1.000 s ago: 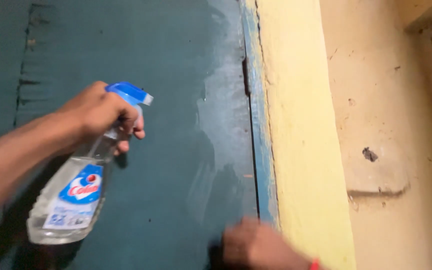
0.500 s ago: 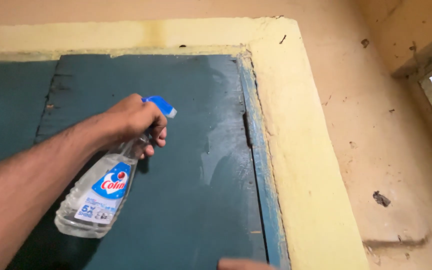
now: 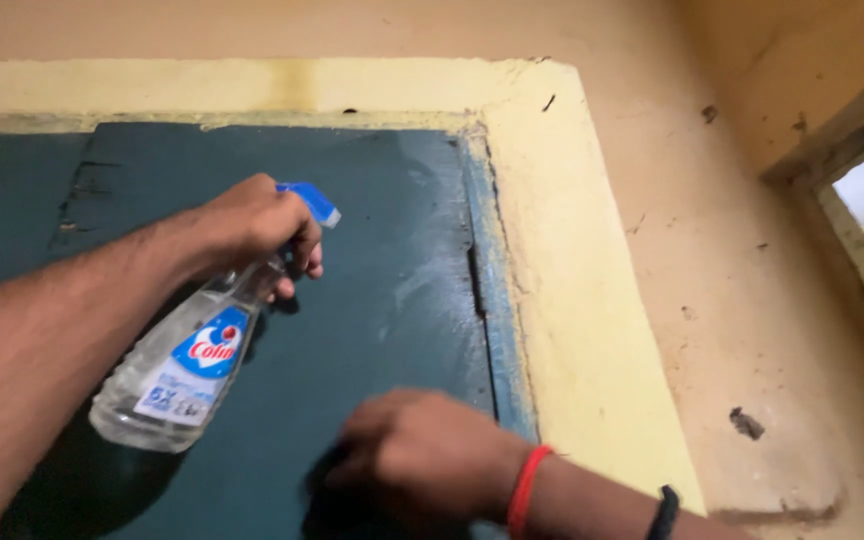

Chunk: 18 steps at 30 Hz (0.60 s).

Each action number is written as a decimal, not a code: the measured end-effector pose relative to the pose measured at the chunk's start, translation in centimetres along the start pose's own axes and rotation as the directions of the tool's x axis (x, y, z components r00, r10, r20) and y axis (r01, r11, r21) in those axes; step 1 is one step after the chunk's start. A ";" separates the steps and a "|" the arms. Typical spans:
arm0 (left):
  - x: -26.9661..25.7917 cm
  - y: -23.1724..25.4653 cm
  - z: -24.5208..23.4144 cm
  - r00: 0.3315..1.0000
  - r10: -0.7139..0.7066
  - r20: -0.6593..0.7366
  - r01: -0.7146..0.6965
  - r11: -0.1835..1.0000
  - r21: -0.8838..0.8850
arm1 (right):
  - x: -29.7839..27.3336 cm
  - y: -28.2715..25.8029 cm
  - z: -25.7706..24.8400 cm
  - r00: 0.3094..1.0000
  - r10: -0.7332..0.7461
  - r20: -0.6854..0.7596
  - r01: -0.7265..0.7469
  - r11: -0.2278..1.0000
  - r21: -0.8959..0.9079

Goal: The person sprays a cleaning solution onto a green metal door and wipes the surface with a dark cloth. They repeatedly spray and wipe different sections of the door, including the edges, the latch area, and around the handles.

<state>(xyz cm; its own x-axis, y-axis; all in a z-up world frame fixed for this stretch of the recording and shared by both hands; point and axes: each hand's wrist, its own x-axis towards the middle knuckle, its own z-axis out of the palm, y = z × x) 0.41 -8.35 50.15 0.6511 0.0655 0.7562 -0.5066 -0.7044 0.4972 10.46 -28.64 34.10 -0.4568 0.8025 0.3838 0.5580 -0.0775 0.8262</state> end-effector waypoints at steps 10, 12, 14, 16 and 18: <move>-0.3 2.3 -0.3 0.997 0.065 0.029 -0.067 0.995 0.074 | -1.0 6.7 -5.0 0.713 0.498 -0.493 -0.658 0.718 -0.227; 0.0 2.5 -0.5 0.995 0.101 0.026 -0.104 0.987 0.119 | -1.9 5.8 -4.0 0.705 0.509 -0.494 -0.637 0.761 -0.124; 0.2 2.5 -0.5 0.995 0.099 0.006 -0.099 0.986 0.131 | -2.8 5.2 -3.4 0.694 0.521 -0.497 -0.620 0.783 -0.044; 0.2 2.6 -0.4 0.995 0.087 -0.048 -0.079 0.986 0.144 | -3.4 5.1 -3.0 0.679 0.530 -0.508 -0.608 0.793 0.015; 0.4 2.8 -0.3 0.987 0.077 -0.141 -0.055 0.986 0.155 | -3.7 5.0 -2.6 0.685 0.493 -0.536 -0.588 0.809 -0.009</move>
<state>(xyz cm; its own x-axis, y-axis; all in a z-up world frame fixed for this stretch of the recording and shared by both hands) -0.97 -10.06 51.97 0.5236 0.1102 0.8448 -0.4480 -0.8079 0.3830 13.16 -33.49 37.88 -0.4098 0.1946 0.8912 0.7139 -0.5398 0.4461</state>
